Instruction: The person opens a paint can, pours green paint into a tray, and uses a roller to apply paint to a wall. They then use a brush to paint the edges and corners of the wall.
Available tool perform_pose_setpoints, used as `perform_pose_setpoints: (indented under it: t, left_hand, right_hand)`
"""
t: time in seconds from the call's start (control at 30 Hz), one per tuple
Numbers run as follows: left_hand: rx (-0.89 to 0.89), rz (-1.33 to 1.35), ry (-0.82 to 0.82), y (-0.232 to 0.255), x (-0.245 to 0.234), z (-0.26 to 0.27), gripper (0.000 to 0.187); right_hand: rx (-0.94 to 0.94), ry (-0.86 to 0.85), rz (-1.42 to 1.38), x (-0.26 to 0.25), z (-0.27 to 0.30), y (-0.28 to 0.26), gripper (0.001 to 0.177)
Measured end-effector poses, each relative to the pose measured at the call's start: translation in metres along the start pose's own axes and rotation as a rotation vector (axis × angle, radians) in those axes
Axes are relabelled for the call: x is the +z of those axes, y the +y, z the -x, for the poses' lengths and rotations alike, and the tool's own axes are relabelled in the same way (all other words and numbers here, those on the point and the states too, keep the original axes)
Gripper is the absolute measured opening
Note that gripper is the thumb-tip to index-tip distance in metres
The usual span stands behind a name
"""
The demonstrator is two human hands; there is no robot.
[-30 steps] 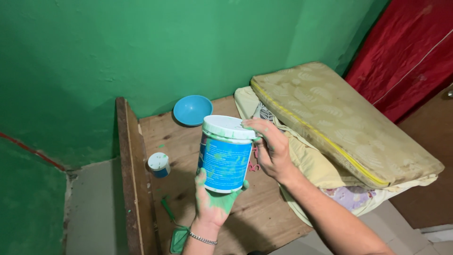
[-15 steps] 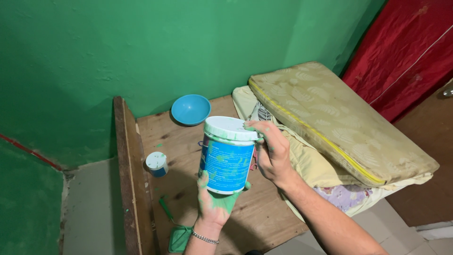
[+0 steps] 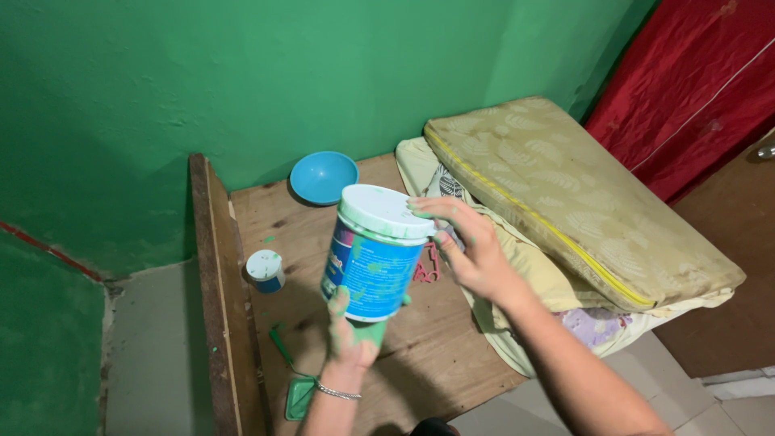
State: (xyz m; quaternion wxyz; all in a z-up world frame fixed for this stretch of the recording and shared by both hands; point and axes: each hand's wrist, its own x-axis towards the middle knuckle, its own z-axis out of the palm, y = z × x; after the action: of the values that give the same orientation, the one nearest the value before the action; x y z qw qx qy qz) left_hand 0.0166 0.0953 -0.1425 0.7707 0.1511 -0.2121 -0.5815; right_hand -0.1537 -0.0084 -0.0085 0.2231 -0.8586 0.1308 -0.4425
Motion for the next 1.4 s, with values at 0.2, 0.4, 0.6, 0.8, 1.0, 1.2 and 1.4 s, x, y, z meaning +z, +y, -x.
perform_pose_setpoints:
  t: [0.2, 0.4, 0.6, 0.8, 1.0, 1.2, 1.4]
  left_hand:
    - [0.203, -0.366, -0.054, 0.006, -0.014, 0.003, 0.09]
    - [0.312, -0.713, 0.003, -0.002, -0.012, 0.013, 0.094]
    - [0.505, -0.859, 0.083, -0.021, -0.026, 0.015, 0.09]
    - [0.53, -0.814, 0.135, -0.034, -0.033, 0.013, 0.08]
    - [0.425, -0.626, 0.206, -0.038, -0.034, 0.007, 0.067]
    - [-0.103, 0.133, 0.335, -0.01, -0.015, -0.007, 0.067]
    - [-0.301, 0.358, 0.273, 0.01, 0.017, 0.002, 0.08]
  right_hand:
    - [0.114, -0.338, 0.088, -0.021, -0.021, 0.001, 0.058]
    - [0.489, -0.583, 0.167, -0.011, -0.031, -0.008, 0.069]
    - [0.465, -0.614, 0.054, 0.0, -0.032, 0.002, 0.065]
    - [0.411, -0.578, -0.068, 0.007, -0.027, 0.013, 0.062]
    - [0.526, -0.615, -0.14, 0.008, -0.032, 0.012, 0.057]
    - [0.464, -0.584, 0.091, 0.005, -0.04, 0.005, 0.045]
    - [-0.053, -0.387, 0.195, 0.01, -0.028, 0.005, 0.039]
